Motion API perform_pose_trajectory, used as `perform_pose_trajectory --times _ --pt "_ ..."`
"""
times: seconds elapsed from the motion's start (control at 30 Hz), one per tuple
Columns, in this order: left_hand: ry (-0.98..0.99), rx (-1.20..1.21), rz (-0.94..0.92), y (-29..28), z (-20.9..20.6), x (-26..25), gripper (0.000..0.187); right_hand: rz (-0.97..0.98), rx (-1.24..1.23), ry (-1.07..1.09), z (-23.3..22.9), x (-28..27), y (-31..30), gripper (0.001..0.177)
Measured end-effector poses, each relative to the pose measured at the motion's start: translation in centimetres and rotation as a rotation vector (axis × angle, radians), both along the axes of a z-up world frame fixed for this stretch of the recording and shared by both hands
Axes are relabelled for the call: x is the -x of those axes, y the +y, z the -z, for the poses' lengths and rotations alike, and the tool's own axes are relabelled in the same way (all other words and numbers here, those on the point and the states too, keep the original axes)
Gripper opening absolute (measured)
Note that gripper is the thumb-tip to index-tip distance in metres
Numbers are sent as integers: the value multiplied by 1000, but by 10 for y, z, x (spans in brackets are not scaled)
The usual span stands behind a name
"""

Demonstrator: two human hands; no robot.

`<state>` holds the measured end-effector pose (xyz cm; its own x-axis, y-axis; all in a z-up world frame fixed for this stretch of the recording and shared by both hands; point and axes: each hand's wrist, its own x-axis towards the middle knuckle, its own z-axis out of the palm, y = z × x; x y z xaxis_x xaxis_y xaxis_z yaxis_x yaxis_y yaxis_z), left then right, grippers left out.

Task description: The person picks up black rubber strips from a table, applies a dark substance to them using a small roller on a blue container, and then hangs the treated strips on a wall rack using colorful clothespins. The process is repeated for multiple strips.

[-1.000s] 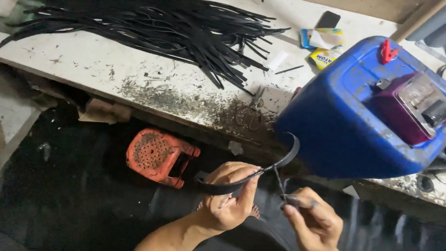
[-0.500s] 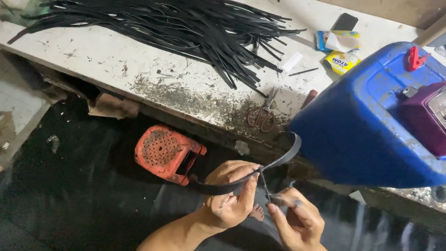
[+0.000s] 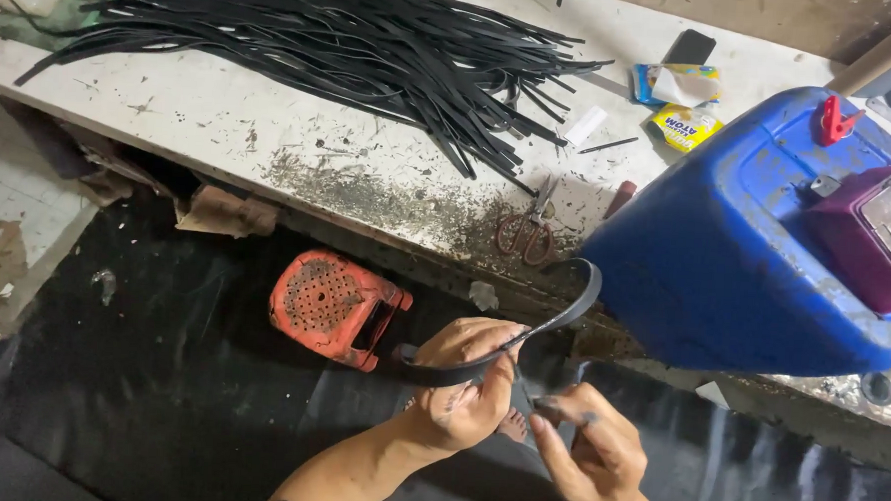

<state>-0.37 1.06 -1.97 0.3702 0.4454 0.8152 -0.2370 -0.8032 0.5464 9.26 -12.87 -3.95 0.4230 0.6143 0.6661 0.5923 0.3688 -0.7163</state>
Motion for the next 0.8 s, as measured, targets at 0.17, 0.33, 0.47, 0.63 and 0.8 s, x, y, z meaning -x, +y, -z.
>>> perform_pose_trajectory --times 0.17,0.33,0.47,0.63,0.8 --pt "-14 25 43 1 7 0 24 30 68 -26 -10 0 -1 13" --pt "-14 14 15 2 8 -3 25 12 69 -75 -8 2 -4 13" --pt "-81 3 -31 1 10 -10 17 -1 74 -118 -11 5 -4 15" --pt "-76 -9 -20 2 12 -11 17 32 66 -131 -15 5 -4 15" --pt "-73 12 8 2 14 -11 37 73 -10 -191 -17 10 -3 19"
